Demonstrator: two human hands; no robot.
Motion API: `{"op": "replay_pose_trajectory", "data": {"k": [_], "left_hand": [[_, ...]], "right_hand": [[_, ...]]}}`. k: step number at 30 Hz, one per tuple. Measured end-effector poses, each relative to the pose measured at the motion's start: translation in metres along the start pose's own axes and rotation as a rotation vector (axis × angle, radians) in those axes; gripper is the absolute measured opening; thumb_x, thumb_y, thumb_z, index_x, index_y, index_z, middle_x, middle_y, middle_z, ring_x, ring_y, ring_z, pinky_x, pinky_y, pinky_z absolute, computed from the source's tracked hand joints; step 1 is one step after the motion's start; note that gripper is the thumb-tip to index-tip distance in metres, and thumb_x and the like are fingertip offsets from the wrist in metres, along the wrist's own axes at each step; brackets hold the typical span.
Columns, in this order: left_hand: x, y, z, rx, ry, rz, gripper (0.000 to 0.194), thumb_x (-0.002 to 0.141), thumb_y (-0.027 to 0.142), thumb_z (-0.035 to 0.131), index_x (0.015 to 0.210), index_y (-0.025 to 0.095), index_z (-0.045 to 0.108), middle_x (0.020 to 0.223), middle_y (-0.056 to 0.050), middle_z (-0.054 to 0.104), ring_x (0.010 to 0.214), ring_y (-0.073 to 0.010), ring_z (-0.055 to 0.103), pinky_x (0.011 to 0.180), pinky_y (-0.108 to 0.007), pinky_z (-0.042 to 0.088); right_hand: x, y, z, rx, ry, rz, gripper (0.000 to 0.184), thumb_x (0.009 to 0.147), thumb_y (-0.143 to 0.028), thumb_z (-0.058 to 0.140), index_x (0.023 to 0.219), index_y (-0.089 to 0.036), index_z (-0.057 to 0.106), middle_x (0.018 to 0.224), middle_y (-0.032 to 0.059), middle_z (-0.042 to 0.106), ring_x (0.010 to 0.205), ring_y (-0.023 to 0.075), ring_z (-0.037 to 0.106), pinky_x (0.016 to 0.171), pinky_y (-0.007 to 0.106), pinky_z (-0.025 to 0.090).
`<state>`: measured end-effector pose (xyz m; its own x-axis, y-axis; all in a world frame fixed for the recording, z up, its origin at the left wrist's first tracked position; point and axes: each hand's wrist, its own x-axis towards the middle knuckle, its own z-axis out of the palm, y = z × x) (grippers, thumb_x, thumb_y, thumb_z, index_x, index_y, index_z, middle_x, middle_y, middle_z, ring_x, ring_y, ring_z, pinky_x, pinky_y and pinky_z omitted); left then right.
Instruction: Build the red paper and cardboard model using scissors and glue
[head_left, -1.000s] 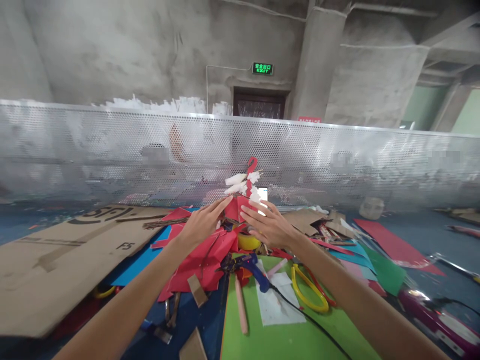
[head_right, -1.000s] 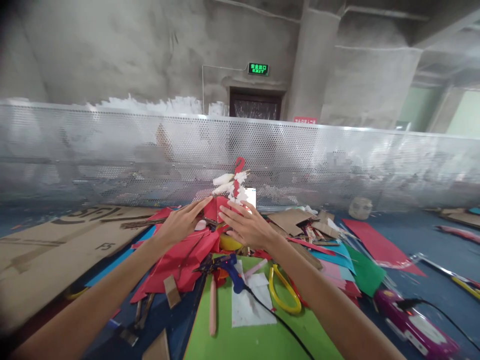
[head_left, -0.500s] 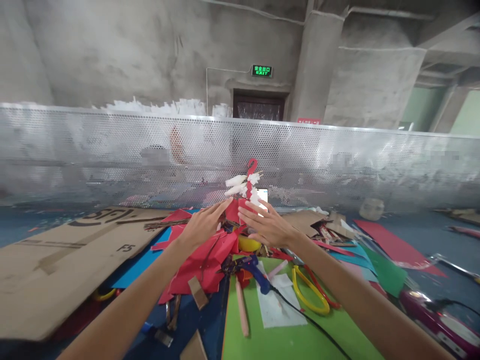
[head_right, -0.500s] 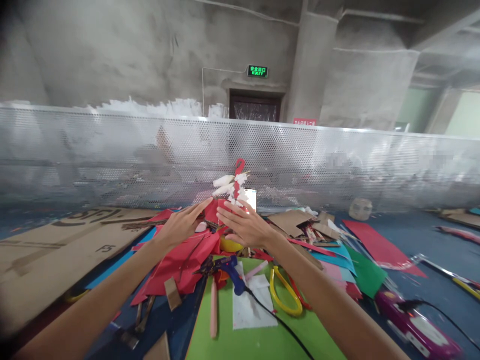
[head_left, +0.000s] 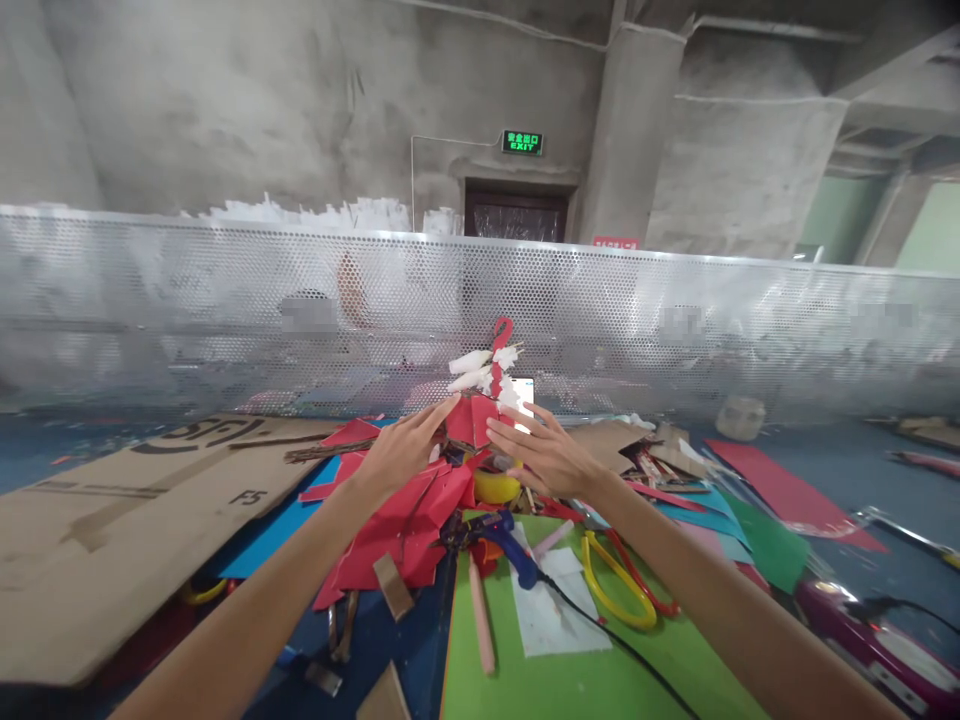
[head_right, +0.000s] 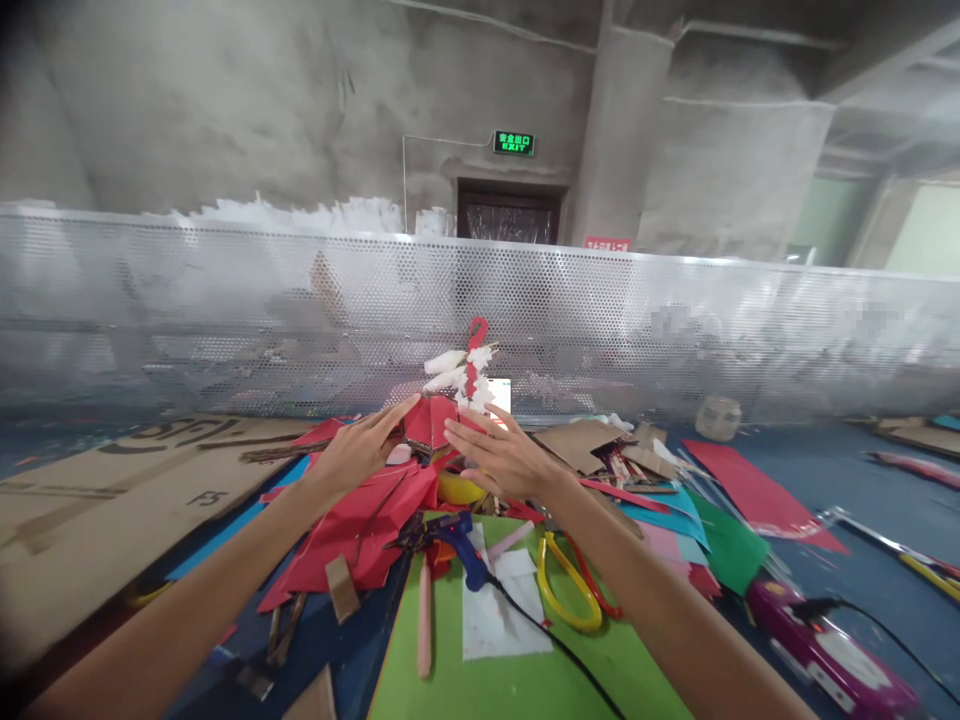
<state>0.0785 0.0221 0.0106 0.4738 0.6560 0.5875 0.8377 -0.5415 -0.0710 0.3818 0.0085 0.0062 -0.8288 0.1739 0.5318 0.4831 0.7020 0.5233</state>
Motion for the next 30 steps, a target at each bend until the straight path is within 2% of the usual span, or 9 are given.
{"op": "replay_pose_trajectory", "data": {"k": [7, 13, 17, 21, 30], "left_hand": [[-0.001, 0.001, -0.001, 0.003, 0.004, -0.012, 0.077, 0.095, 0.013, 0.049, 0.164, 0.033, 0.022, 0.158, -0.004, 0.05, 0.135, -0.0233, 0.058, 0.099, -0.035, 0.057], [-0.001, 0.002, -0.001, 0.011, 0.006, -0.015, 0.081, 0.094, 0.012, 0.049, 0.164, 0.035, 0.019, 0.159, -0.002, 0.049, 0.132, -0.0242, 0.061, 0.097, -0.036, 0.058], [-0.001, 0.0, 0.001, 0.019, 0.005, -0.016, 0.079, 0.095, 0.013, 0.048, 0.165, 0.036, 0.017, 0.157, -0.002, 0.051, 0.129, -0.0248, 0.063, 0.095, -0.036, 0.058], [-0.001, 0.0, 0.001, 0.038, -0.016, -0.016, 0.078, 0.096, 0.015, 0.048, 0.165, 0.036, 0.019, 0.157, -0.004, 0.051, 0.127, -0.0253, 0.064, 0.095, -0.036, 0.058], [0.0, 0.001, 0.002, 0.039, -0.004, -0.004, 0.079, 0.096, 0.012, 0.049, 0.165, 0.036, 0.019, 0.154, -0.004, 0.054, 0.125, -0.0255, 0.065, 0.093, -0.035, 0.057]], "right_hand": [[0.001, -0.001, 0.002, 0.017, -0.008, 0.007, 0.061, 0.106, -0.035, 0.043, 0.162, -0.015, 0.029, 0.163, 0.0088, 0.041, 0.158, 0.0271, 0.02, 0.126, 0.057, 0.021], [0.003, 0.004, -0.006, 0.022, -0.007, 0.003, 0.056, 0.107, -0.033, 0.039, 0.161, -0.019, 0.033, 0.162, 0.007, 0.044, 0.157, 0.0262, 0.023, 0.127, 0.055, 0.02], [0.015, 0.005, -0.01, -0.018, -0.001, 0.054, 0.059, 0.108, -0.039, 0.04, 0.162, -0.018, 0.031, 0.166, 0.0073, 0.036, 0.158, 0.0272, 0.019, 0.127, 0.054, 0.021], [0.025, 0.003, -0.008, -0.028, -0.043, 0.059, 0.062, 0.107, -0.041, 0.043, 0.163, -0.019, 0.029, 0.166, 0.0075, 0.037, 0.158, 0.0281, 0.022, 0.127, 0.056, 0.02], [0.017, 0.0, -0.005, -0.006, -0.055, 0.014, 0.062, 0.106, -0.035, 0.044, 0.163, -0.019, 0.027, 0.165, 0.0065, 0.037, 0.159, 0.0259, 0.016, 0.127, 0.055, 0.02]]}}
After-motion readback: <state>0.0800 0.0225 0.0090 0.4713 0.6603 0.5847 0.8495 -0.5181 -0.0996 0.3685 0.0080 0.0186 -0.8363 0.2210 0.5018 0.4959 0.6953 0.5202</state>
